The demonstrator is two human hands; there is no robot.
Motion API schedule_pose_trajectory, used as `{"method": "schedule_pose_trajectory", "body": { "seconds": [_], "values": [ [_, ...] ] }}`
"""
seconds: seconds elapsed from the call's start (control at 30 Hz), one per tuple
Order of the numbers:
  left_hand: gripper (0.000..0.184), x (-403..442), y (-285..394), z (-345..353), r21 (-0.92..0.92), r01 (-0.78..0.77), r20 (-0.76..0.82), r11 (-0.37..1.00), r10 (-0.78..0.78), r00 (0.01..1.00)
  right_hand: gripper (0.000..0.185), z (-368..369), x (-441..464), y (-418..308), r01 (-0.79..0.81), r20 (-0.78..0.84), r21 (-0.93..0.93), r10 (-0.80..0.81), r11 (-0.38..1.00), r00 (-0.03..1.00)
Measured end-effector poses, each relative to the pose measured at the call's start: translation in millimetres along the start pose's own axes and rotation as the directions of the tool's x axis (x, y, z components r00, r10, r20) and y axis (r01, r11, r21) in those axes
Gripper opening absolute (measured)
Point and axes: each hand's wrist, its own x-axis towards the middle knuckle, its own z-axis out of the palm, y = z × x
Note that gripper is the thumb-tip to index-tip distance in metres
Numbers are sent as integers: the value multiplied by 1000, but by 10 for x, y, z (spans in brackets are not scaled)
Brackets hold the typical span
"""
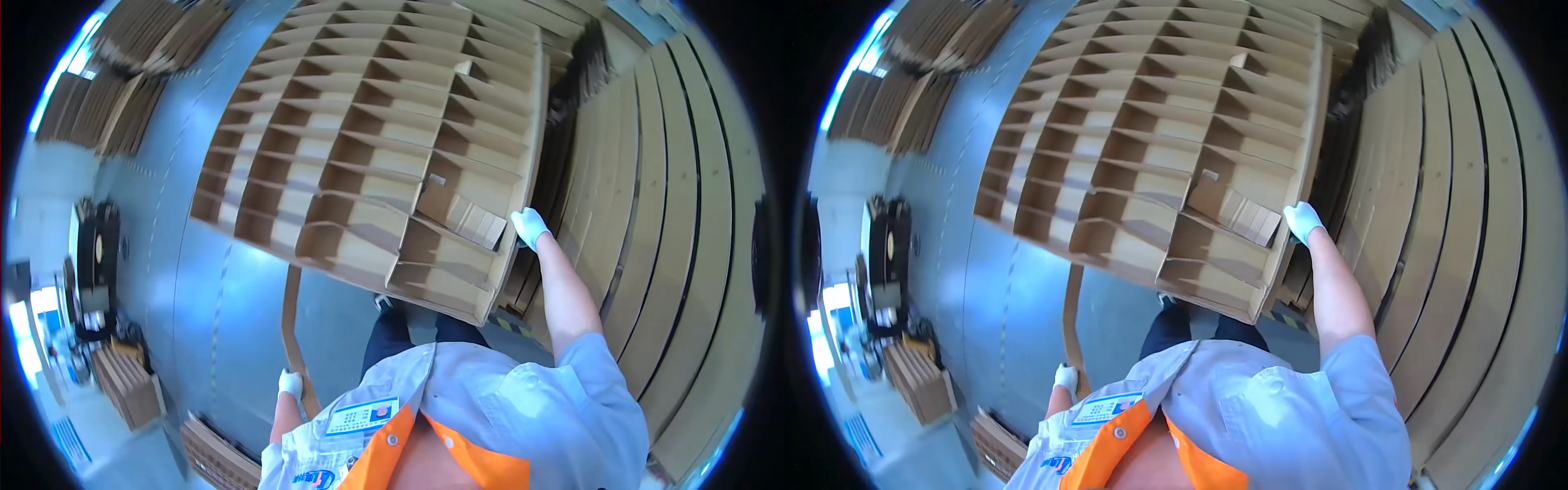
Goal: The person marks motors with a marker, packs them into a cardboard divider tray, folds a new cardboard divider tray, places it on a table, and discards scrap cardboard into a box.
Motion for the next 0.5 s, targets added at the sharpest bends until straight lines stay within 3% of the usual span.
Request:
{"method": "schedule_pose_trajectory", "body": {
  "seconds": [0.07,0.13,0.2,0.23,0.27,0.33,0.37,0.4,0.43,0.47,0.5],
  "values": [
    [65,-229,-197,542,-168,-7,-136,986,-16,991,34,5,14,97,-45,94,58,39,997,995],
    [61,-937,118,801,-253,-42,-67,967,26,997,36,64,-49,125,-48,177,47,39,998,983],
    [50,-1132,126,1263,-315,-106,61,943,132,989,38,157,-152,232,24,172,8,-25,1000,985],
    [38,-1165,87,1569,-425,-32,76,905,71,995,39,168,-290,198,40,227,49,-50,998,973],
    [38,-1172,127,1851,-446,-15,85,895,59,995,40,322,-346,316,5,238,108,-31,994,971],
    [37,-1280,440,2347,-552,228,186,802,-149,971,42,505,-341,572,89,280,55,-101,995,955],
    [53,-1440,682,2494,-660,196,183,725,-98,978,43,785,112,1175,320,233,-86,-293,944,927],
    [67,-1438,876,2715,-676,167,138,717,-100,985,42,602,-408,745,160,339,-69,-128,985,932],
    [80,-1445,1104,2937,-693,139,94,708,-102,990,43,787,-231,1077,144,338,25,-144,989,930],
    [92,-1597,1407,2946,-744,158,112,649,-112,987,47,737,-447,994,25,378,119,-68,993,923],
    [104,-1732,1740,2971,-795,172,128,581,-116,985,53,581,-628,745,92,425,46,-103,995,899]
  ]
}}
